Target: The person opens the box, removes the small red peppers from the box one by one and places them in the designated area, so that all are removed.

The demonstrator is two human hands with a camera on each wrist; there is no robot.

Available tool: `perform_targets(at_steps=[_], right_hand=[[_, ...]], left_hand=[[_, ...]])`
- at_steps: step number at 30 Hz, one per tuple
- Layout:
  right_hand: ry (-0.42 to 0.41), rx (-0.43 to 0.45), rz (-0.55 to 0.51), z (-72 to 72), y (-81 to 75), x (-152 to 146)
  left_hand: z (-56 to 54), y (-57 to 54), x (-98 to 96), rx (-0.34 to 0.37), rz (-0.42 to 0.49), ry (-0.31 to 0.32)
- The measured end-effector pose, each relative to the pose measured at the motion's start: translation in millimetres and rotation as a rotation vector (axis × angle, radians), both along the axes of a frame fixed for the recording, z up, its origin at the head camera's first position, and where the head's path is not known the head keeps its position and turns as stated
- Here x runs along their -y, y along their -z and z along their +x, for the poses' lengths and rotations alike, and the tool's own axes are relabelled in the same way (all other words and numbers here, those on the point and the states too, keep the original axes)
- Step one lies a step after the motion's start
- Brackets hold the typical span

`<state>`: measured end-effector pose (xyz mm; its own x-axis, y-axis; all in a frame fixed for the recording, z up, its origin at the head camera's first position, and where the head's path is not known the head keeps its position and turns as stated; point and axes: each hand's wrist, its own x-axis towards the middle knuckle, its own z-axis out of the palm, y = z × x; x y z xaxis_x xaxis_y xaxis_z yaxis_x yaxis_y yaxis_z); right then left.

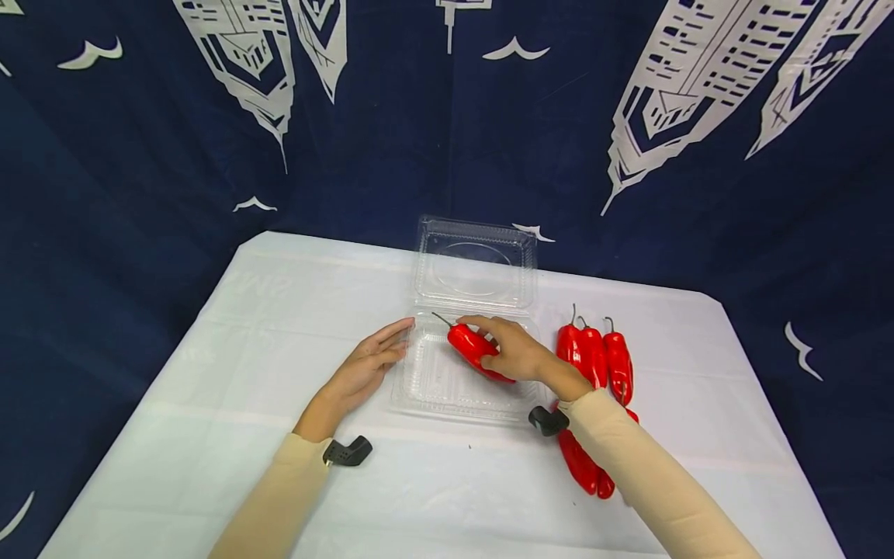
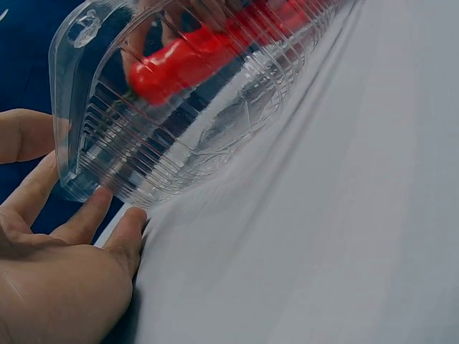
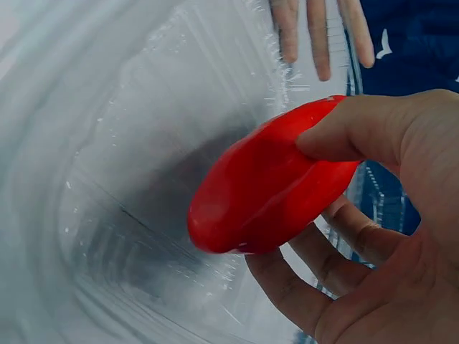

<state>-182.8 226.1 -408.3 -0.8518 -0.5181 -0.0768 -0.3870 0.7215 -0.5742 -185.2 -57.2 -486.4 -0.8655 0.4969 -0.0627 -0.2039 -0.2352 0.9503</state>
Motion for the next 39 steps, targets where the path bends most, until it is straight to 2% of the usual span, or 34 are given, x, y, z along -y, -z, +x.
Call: perform_targets(at_steps=[13, 25, 30, 39], right_hand=[[0.092, 0.019, -0.069, 3.8, -20.9, -20.5], [0.277, -0.013, -0.077, 15.8, -42.8, -69.3], [0.363, 0.017, -0.066, 25.9, -44.5, -90.9], [0.465, 0.034, -0.095, 42.0, -38.0, -131.2]], left_hand=[[0.5, 1.3, 0.8, -0.005, 0.009, 0.003], [0.3, 1.7, -0.7, 0.000, 0.009, -0.007], [0.3, 1.7, -0.6, 0.004, 0.008, -0.002], [-0.3, 4.4, -0.6, 0.004, 0.007, 0.003]])
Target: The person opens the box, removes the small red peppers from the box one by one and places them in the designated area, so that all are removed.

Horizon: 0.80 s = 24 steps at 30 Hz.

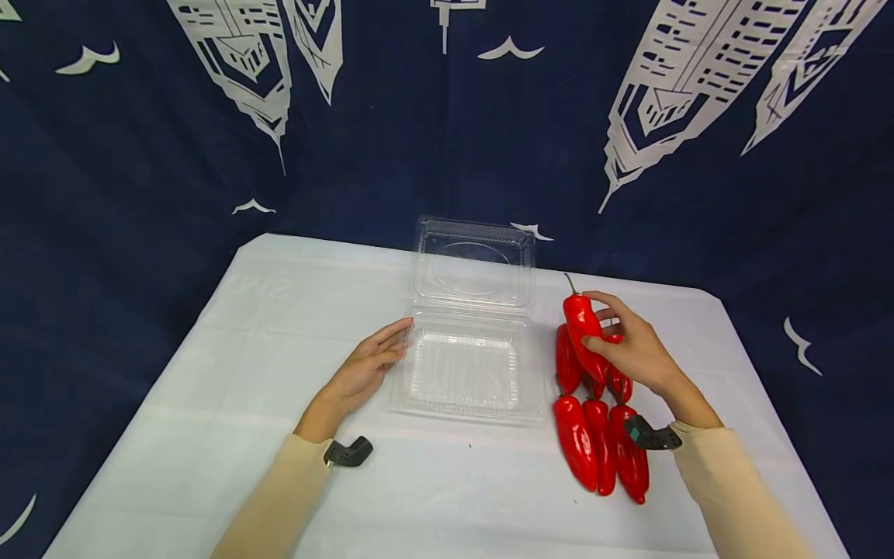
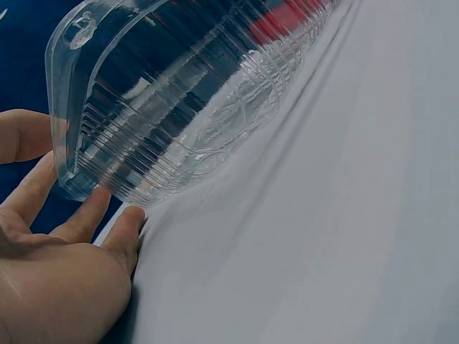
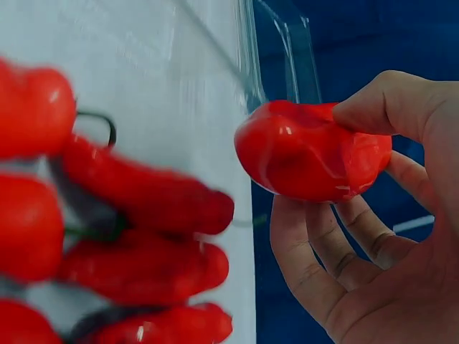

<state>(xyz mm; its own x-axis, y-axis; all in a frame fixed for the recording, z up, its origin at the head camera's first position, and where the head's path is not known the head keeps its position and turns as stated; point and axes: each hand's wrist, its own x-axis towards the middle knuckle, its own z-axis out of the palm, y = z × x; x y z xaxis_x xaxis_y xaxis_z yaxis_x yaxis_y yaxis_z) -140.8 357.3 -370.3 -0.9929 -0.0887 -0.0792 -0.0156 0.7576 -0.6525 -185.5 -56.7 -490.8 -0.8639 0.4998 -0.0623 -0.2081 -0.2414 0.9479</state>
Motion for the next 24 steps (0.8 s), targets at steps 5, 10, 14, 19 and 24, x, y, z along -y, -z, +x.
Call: perform_targets(at_steps=[5, 10, 14, 19, 24], right_hand=[[0.034, -0.010, 0.026, 9.9, 4.4, -19.8], [0.066, 0.001, 0.043, 17.6, 8.7, -36.7], [0.090, 0.024, 0.044, 20.6, 13.3, -48.9], [0.105, 0.043, 0.036, 24.1, 19.4, -61.7], [0.137, 0.070, 0.035, 27.5, 25.7, -73.1]], left_hand=[[0.8, -1.0, -0.3, 0.005, -0.003, -0.008], [1.6, -2.8, -0.4, 0.017, 0.000, -0.015], [2.1, -3.8, 0.1, 0.021, -0.001, -0.016], [2.9, -4.5, 0.2, 0.026, -0.002, -0.022], [2.9, -4.0, 0.0, 0.020, -0.003, -0.018]])
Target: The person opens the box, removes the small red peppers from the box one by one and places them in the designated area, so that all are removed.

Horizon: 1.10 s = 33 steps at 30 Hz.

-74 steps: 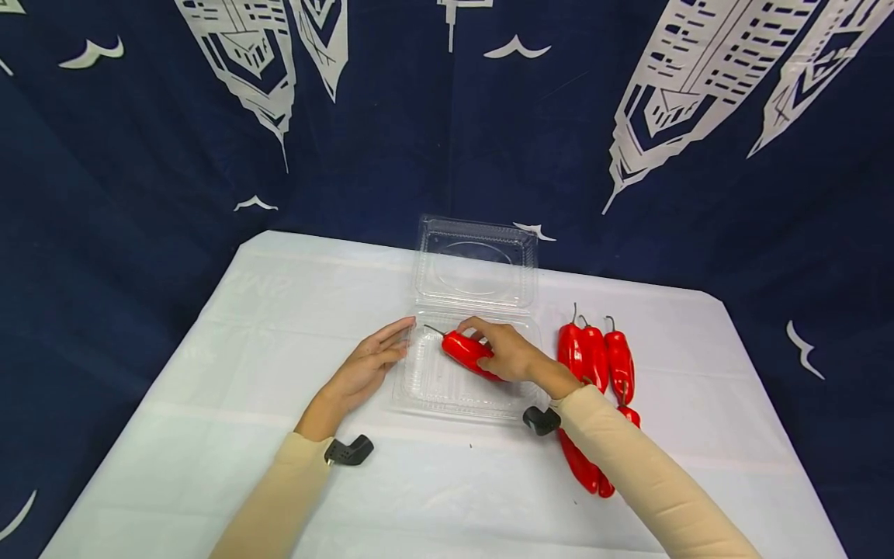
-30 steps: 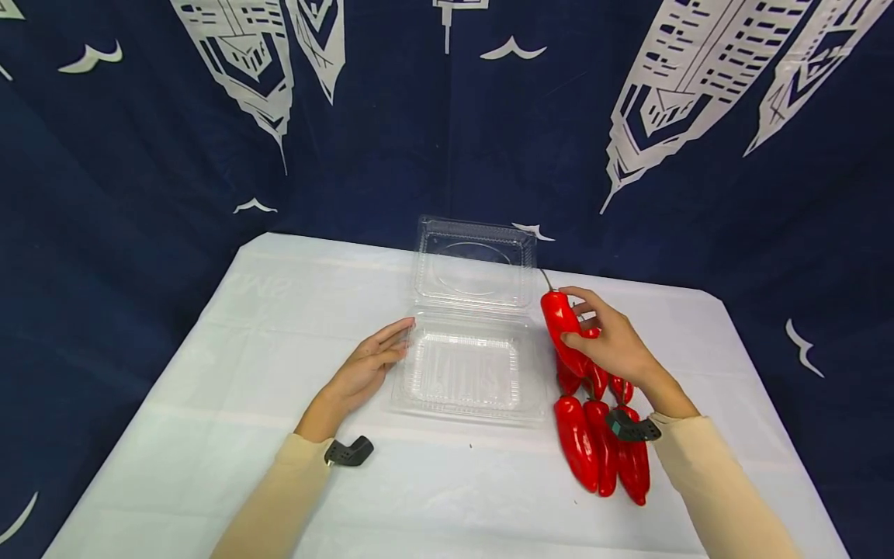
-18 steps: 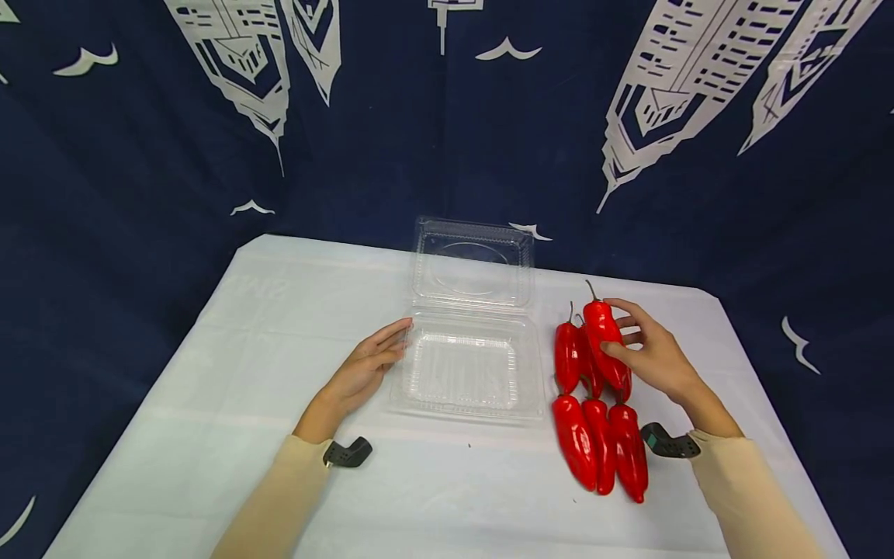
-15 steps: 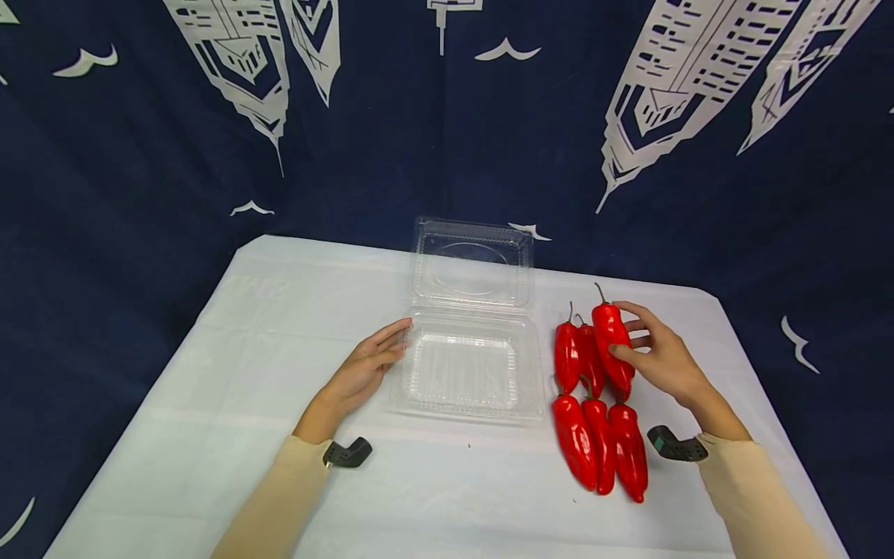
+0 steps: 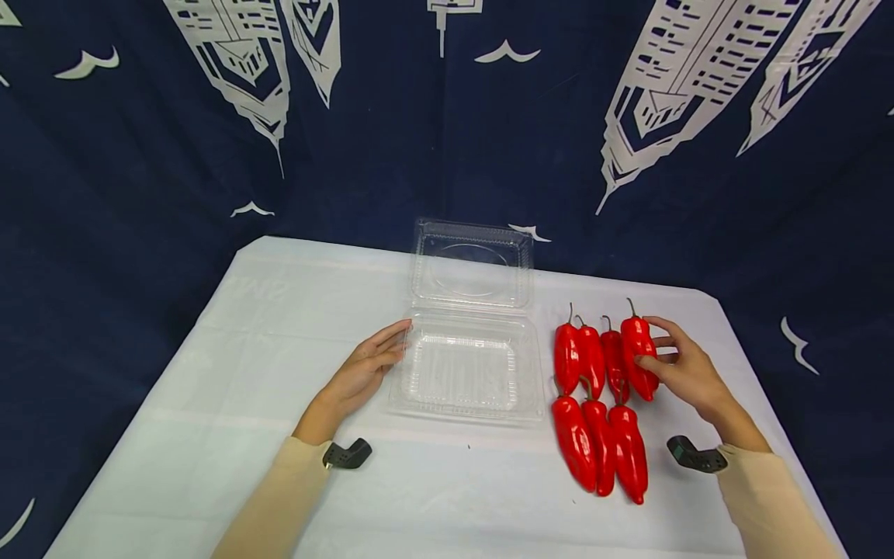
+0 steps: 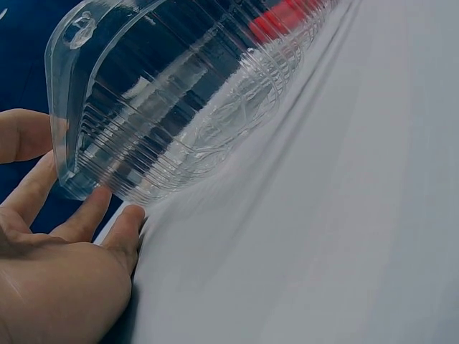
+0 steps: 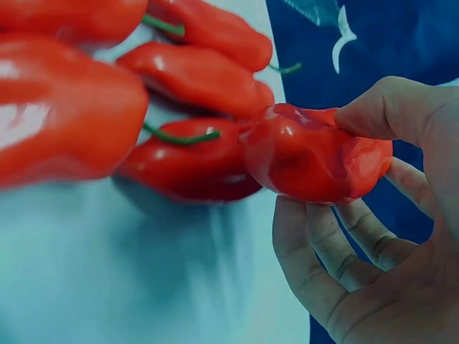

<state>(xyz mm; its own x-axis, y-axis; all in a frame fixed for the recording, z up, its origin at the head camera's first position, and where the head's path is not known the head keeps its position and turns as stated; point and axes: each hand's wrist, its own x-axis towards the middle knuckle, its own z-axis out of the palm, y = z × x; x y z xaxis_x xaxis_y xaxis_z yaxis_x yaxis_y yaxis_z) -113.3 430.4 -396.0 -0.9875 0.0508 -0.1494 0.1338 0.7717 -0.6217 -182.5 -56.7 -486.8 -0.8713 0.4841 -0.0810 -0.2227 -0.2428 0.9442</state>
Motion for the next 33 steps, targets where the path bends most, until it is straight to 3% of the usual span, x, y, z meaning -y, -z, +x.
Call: perform_targets(at_steps=[17, 33], right_hand=[[0.036, 0.113, -0.038, 5.3, 22.8, -22.9], [0.036, 0.148, -0.004, 1.7, 38.0, -24.9]], left_hand=[[-0.5, -0.4, 4.3, -0.004, 0.004, 0.003], [-0.7, 1.2, 5.9, -0.005, 0.002, 0.014]])
